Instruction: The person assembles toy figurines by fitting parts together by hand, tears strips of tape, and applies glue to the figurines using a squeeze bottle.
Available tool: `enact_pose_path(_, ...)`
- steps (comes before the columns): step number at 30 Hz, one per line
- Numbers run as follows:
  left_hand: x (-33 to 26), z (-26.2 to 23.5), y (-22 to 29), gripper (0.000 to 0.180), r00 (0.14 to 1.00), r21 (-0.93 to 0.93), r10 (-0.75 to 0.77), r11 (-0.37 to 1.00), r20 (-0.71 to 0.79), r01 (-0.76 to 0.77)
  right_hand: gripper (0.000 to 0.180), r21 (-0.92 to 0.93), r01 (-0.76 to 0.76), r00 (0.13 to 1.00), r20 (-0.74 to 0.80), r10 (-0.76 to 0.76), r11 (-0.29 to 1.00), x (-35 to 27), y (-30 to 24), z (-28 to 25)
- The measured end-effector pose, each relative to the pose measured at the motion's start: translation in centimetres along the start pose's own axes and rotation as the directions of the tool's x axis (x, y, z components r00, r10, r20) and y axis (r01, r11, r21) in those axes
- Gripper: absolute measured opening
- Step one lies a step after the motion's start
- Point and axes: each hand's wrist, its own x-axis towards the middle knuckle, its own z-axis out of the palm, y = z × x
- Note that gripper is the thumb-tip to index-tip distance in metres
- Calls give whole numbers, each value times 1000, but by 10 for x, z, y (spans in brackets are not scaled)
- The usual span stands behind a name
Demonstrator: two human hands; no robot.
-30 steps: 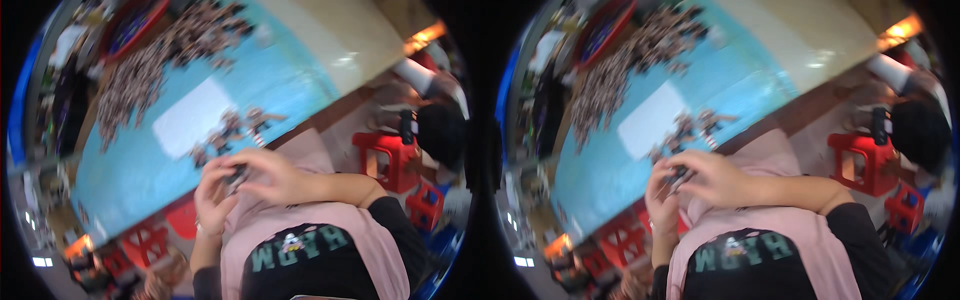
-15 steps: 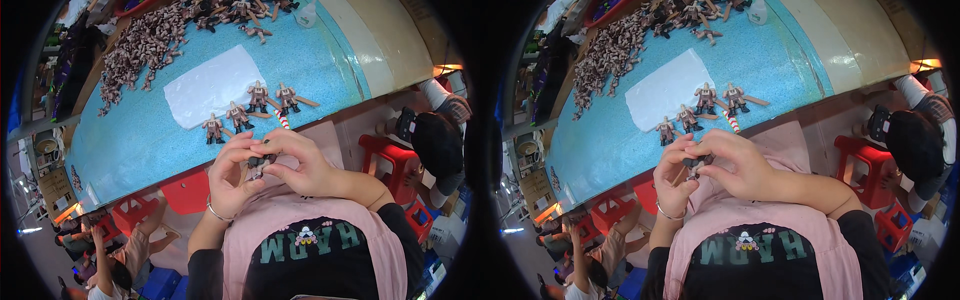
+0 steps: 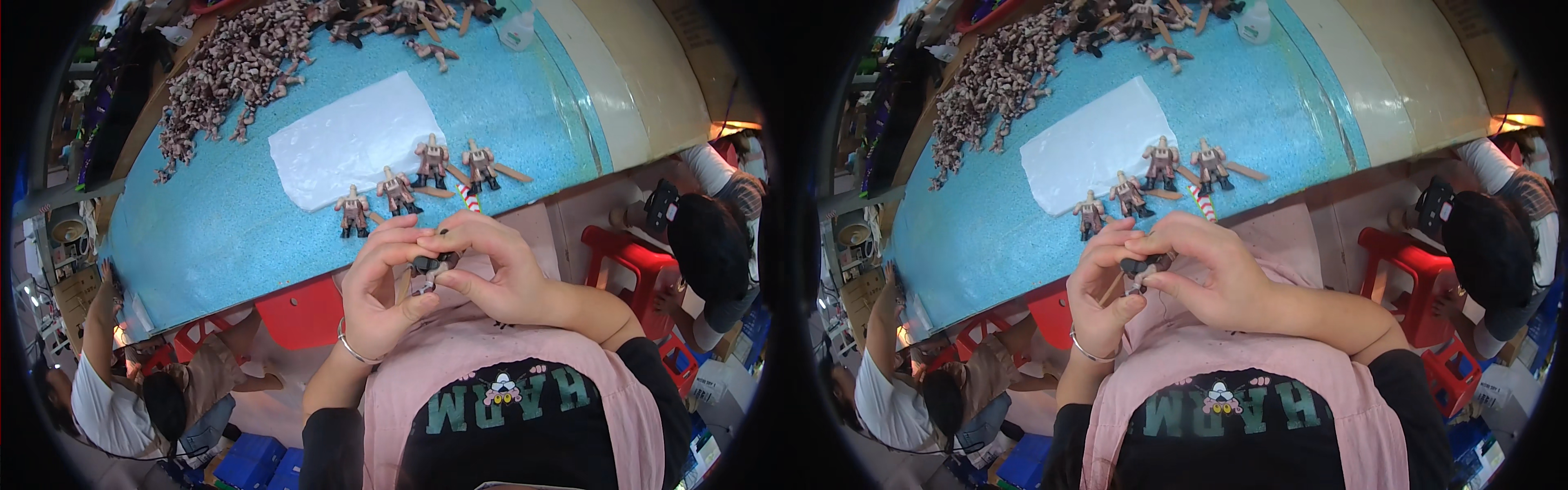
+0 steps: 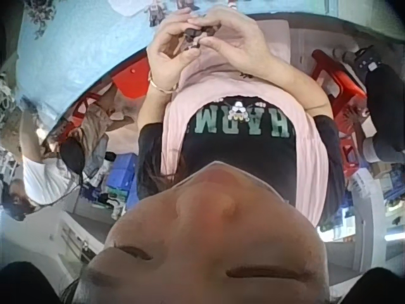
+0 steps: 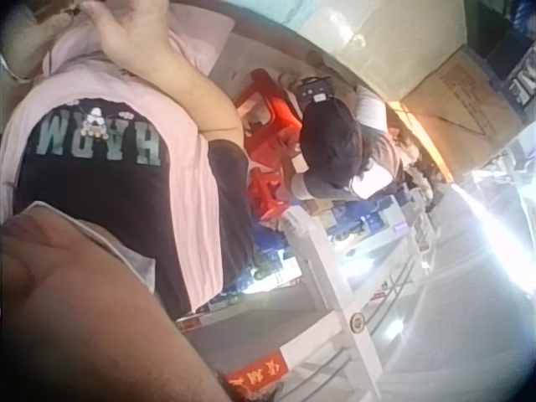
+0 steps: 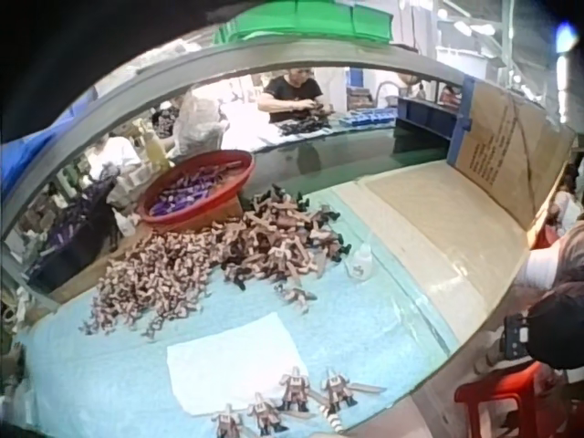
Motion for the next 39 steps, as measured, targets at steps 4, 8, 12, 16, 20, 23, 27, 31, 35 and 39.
enact_pose_path(4, 2, -7, 1, 40, 1000, 62, 9, 998, -3, -9, 39, -29, -12, 998, 57, 14, 1000, 8, 0, -1)
enact_pose_path(8, 6, -20, 6, 39, 997, 183, 68, 981, -39, -60, 45, -158, 46, 997, 66, -36, 986, 22, -4, 2)
enact_pose_path(12, 11, -28, 10, 41, 992, 210, 113, 972, -48, -101, 45, -81, -8, 989, 148, 20, 997, 35, -8, 0)
enact_pose_path(16, 11, -31, 11, 40, 995, 174, 80, 983, -63, -68, 42, -51, -58, 984, 164, 66, 997, 40, -6, 5)
enact_pose_path(20, 11, -35, 11, 40, 995, 166, 73, 984, -73, -60, 44, -22, -135, 970, 199, 137, 991, 43, -9, 7)
enact_pose_path(23, 12, -36, 10, 41, 996, 168, 62, 984, -56, -52, 43, -26, -147, 969, 196, 149, 989, 43, -5, 7)
enact_pose_path(27, 12, -37, 8, 42, 997, 157, 48, 987, -62, -38, 39, -35, -121, 984, 125, 124, 992, 45, 0, 12)
enact_pose_path(31, 11, -39, 8, 41, 995, 138, 51, 990, -85, -39, 39, -47, -103, 984, 144, 109, 994, 46, -3, 16)
enact_pose_path(35, 11, -51, 16, 37, 991, 200, 109, 976, -83, -91, 38, -5, -151, 981, 125, 151, 988, 58, -8, 13)
enact_pose_path(39, 5, -94, 20, 37, 895, 300, 142, 954, -422, -10, 31, -206, -26, 992, 119, 52, 978, 98, -4, -5)
